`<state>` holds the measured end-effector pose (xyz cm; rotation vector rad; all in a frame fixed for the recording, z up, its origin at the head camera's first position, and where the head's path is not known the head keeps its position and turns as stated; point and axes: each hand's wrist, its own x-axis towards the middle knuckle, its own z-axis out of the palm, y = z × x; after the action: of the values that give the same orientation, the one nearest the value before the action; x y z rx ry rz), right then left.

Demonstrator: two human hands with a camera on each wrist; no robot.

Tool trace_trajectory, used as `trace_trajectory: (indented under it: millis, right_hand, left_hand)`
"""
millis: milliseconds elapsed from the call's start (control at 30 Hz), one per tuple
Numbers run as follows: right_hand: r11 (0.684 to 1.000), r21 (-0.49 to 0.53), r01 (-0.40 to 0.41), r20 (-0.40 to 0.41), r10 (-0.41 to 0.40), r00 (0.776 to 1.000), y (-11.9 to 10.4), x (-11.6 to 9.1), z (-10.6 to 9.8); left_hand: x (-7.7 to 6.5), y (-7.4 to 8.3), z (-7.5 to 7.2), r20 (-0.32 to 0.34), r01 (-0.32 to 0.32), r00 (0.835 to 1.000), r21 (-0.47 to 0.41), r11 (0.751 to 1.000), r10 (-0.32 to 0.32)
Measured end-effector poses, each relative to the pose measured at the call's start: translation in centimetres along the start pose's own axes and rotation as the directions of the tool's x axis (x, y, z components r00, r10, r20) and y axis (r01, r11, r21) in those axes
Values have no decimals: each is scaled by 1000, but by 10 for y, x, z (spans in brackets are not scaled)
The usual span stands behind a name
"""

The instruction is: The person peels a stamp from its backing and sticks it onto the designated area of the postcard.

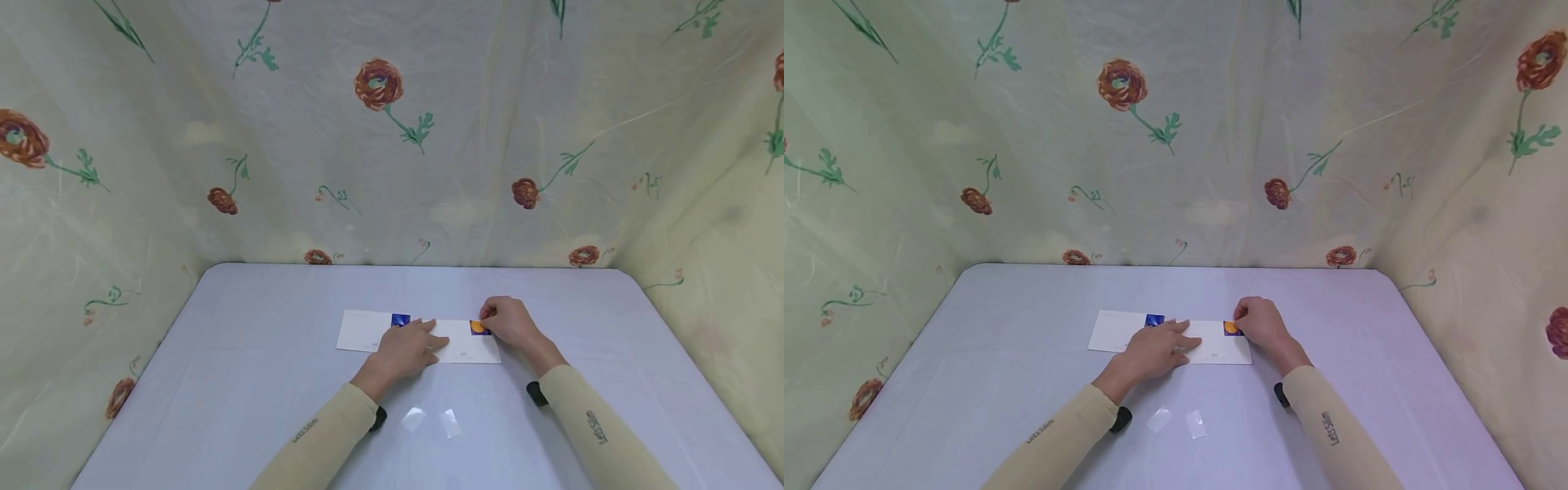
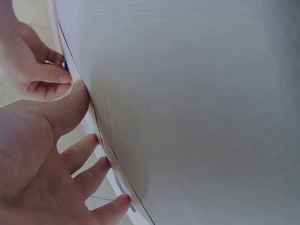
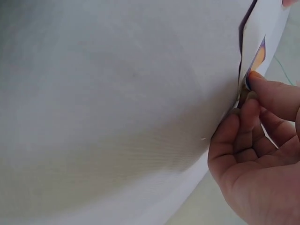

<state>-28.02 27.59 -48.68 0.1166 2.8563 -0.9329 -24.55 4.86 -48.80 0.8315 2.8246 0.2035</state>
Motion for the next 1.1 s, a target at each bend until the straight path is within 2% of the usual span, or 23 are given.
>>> trace_trajectory:
  millis: [233,433,767,900,1100]
  right_hand:
    - [999,-45,2,-22,-3,1000,4,1,0]
    - [1000,-11,-15,-28,14,1000,8,2,0]
    - [1000,15,6,-41,-5,999,8,2,-1]
    - [1000,19,-12,-16,13,1000,9,2,-2]
    - [999,40,-16,87,12,996,12,3,-9]
  left_hand:
    - [2,0,5,-6,-10,1000,9,1000,10]
    - [1,0,5,-6,-22,1000,23,1000,22]
    - [0,1,3,0,-7,1000,30,1000,7]
    - [1,1,3,5,-8,1000,27,1000,7]
    - [1,1,1,8,-6,1000,37,999,6]
